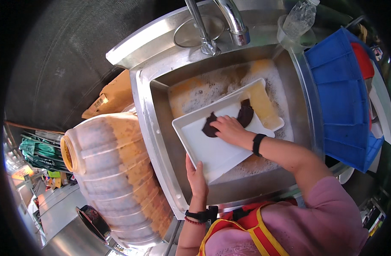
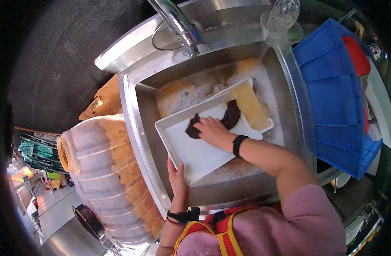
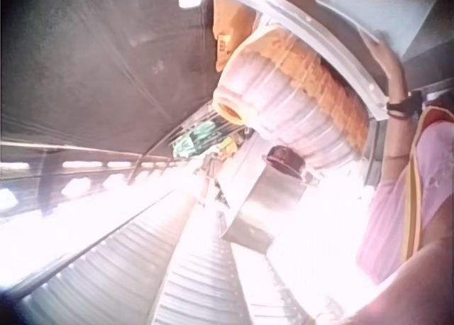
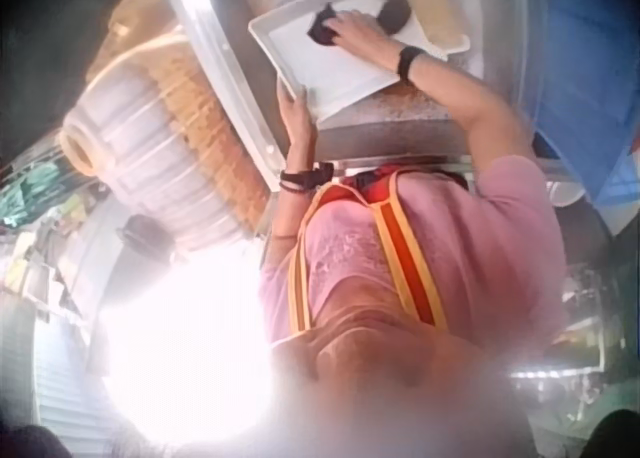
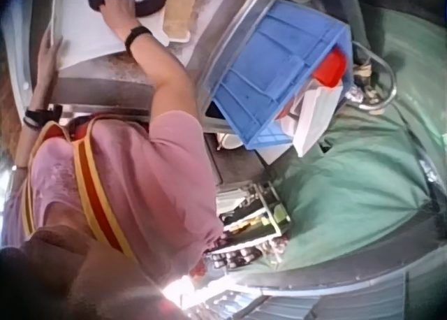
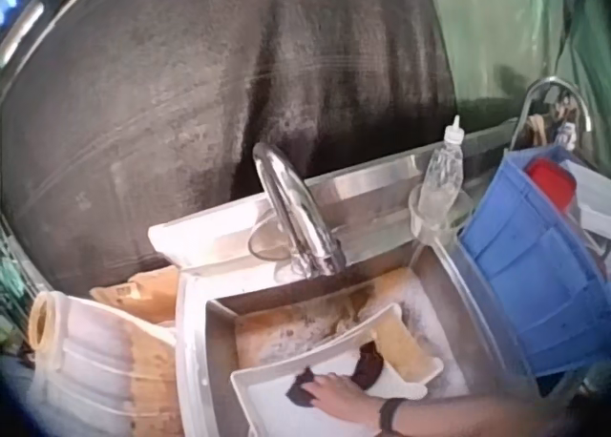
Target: The person washes a white rectangular tray in a stainless steel sink using a dark sponge and soapy water, scrubbing both the interior and exterior surfaces before rinsing it under the faucet.
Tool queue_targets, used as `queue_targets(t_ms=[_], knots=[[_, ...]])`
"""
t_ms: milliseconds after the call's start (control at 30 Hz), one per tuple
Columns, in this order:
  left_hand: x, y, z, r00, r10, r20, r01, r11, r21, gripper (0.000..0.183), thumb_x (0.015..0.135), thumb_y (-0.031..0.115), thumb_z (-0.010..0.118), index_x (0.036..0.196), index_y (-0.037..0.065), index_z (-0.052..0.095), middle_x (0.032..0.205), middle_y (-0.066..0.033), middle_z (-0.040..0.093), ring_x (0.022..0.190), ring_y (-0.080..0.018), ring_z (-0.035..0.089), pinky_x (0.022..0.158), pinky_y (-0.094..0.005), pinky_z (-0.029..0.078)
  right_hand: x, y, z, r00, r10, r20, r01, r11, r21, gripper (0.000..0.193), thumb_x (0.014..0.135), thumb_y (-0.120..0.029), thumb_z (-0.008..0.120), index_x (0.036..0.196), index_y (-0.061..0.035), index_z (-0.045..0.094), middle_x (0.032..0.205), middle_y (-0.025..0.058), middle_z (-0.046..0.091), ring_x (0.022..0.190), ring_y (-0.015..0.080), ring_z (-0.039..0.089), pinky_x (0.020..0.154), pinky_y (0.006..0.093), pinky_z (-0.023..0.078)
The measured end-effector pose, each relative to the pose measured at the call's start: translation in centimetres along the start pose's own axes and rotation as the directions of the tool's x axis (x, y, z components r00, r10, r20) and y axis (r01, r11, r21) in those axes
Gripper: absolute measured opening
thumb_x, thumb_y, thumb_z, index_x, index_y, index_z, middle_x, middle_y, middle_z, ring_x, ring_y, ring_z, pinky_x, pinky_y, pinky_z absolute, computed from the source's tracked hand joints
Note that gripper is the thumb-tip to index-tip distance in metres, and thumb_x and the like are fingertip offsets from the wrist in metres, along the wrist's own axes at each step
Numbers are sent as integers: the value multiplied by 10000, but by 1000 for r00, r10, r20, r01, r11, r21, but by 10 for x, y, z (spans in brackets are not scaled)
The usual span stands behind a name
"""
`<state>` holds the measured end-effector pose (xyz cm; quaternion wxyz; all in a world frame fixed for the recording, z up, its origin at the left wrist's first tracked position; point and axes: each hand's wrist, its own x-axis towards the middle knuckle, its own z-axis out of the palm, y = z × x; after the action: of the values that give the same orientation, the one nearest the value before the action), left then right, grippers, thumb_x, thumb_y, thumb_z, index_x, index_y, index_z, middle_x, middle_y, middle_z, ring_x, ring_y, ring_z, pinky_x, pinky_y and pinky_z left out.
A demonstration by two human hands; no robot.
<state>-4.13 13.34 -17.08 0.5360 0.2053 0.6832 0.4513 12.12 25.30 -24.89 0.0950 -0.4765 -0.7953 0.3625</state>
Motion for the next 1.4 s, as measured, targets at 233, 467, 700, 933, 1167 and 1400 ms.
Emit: queue_targets(t_ms=[233,467,700,933,1167,1400], knots=[[8,3,-8,996,78,52,-82,993,82,510,937,38,433,1421,60,275,1351,-70,418,1165,-151,448,979,-286,365,30,-54,11,953,-282,-109,286,958,19,300,821,-200,567,1097,-91,612,1142,68,536,1147,234,445,922,414,345],[18,6,-10,1000,31,2,-30,996,-86,493,947,73,423,1420,80,284,1238,-43,498,1056,-119,499,894,-267,419,-42,-79,29,927,-373,26,363,915,177,141,804,-213,542,856,-124,638,1041,31,579,1066,222,502,804,403,382],[20,25,0,1000,17,7,-16,990,-142,509,898,-10,449,1391,30,328,1247,-72,499,1029,-126,516,867,-261,431,-35,-86,8,910,-323,260,121,806,579,148,808,-235,591,876,-104,607,950,66,569,927,245,548,772,413,417],[26,25,-1,995,15,-102,-24,996,-92,511,881,-31,461,1376,15,347,1268,-77,492,1099,-145,499,919,-284,407,-64,-25,-4,901,-397,175,327,886,329,64,753,-158,617,790,-132,572,870,49,541,864,271,541,734,398,424],[29,26,-1,995,-5,-99,-5,995,-101,493,896,29,456,1377,48,348,1258,-84,497,1080,-187,523,902,-321,446,-88,61,-19,948,-160,276,91,965,246,111,743,-107,640,783,-90,538,833,79,544,835,299,535,724,405,428],[29,20,-2,991,-67,-113,54,992,-117,432,958,150,431,1369,35,364,1285,-77,474,1117,-163,490,949,-296,391,-50,-34,17,947,-287,141,218,903,370,210,828,-226,570,977,-92,634,946,77,591,940,272,551,799,400,443]])
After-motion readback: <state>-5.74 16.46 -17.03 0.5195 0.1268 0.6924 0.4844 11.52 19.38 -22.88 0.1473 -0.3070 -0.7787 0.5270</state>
